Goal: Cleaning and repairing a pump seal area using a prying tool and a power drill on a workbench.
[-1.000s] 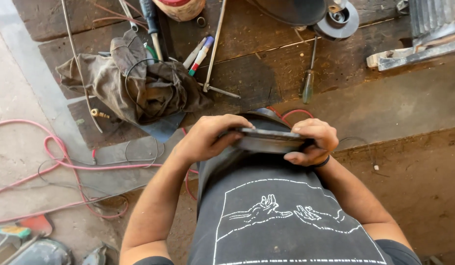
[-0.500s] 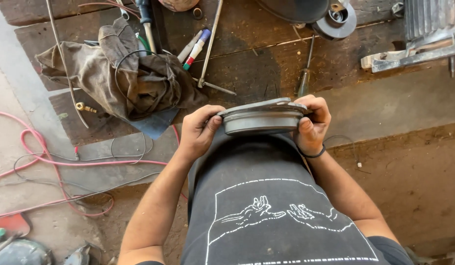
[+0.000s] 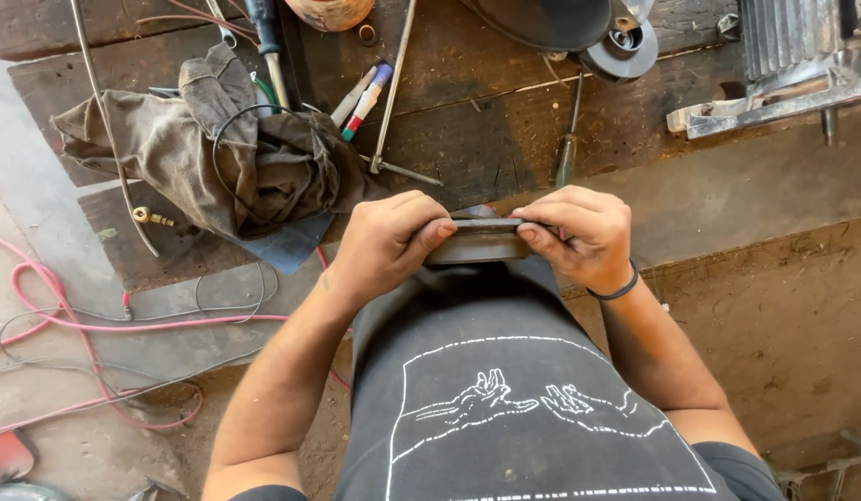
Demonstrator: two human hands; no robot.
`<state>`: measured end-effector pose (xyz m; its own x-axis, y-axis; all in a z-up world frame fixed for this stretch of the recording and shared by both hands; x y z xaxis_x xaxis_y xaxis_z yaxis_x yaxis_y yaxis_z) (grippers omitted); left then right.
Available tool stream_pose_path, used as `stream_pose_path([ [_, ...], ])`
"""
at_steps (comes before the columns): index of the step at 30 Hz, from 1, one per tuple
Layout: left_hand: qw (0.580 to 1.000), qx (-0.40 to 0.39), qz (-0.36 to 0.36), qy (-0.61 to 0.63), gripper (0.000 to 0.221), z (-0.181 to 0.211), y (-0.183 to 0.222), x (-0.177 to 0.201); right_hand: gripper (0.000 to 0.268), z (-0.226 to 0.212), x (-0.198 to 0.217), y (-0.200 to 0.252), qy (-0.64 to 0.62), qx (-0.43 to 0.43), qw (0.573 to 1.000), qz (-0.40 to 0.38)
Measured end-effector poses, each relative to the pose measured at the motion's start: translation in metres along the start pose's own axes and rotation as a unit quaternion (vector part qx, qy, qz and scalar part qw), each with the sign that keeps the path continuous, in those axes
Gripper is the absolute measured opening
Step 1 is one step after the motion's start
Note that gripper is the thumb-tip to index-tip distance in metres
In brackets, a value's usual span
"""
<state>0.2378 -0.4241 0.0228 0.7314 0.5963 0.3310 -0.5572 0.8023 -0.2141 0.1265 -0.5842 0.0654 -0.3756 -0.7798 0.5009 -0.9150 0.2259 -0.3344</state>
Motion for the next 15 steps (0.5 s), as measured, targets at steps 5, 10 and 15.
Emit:
stream_pose_path([
  [5, 0.997, -0.039, -0.034, -0.053, 0.022, 0.032, -0.012, -0.007, 0.029, -0.03, 0.001, -0.023, 0.121, 0.054, 0.99, -0.053],
  [10, 0.996, -0.022, -0.03, -0.083, 0.024, 0.057, -0.023, -0.016, 0.042, -0.032, -0.018, -0.021, 0.23, 0.09, 0.962, -0.114],
  [15, 0.991, 0.023, -0.13, -0.021, 0.065, 0.036, -0.008, -0.056, 0.043, -0.015, -0.036, 0.005, 0.187, 0.131, 0.963, -0.143],
])
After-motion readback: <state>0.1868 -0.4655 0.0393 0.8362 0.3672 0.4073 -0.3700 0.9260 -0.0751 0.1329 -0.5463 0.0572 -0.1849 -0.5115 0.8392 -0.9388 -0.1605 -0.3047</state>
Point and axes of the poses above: each hand's wrist, its own y-axis away from the middle knuckle, its own x-axis out of the back of the hand, z = x × y, the point moved 10 cm from there along -y, towards the middle knuckle, and after that the axes turned 2 degrees about z, right-handed, at the moved point
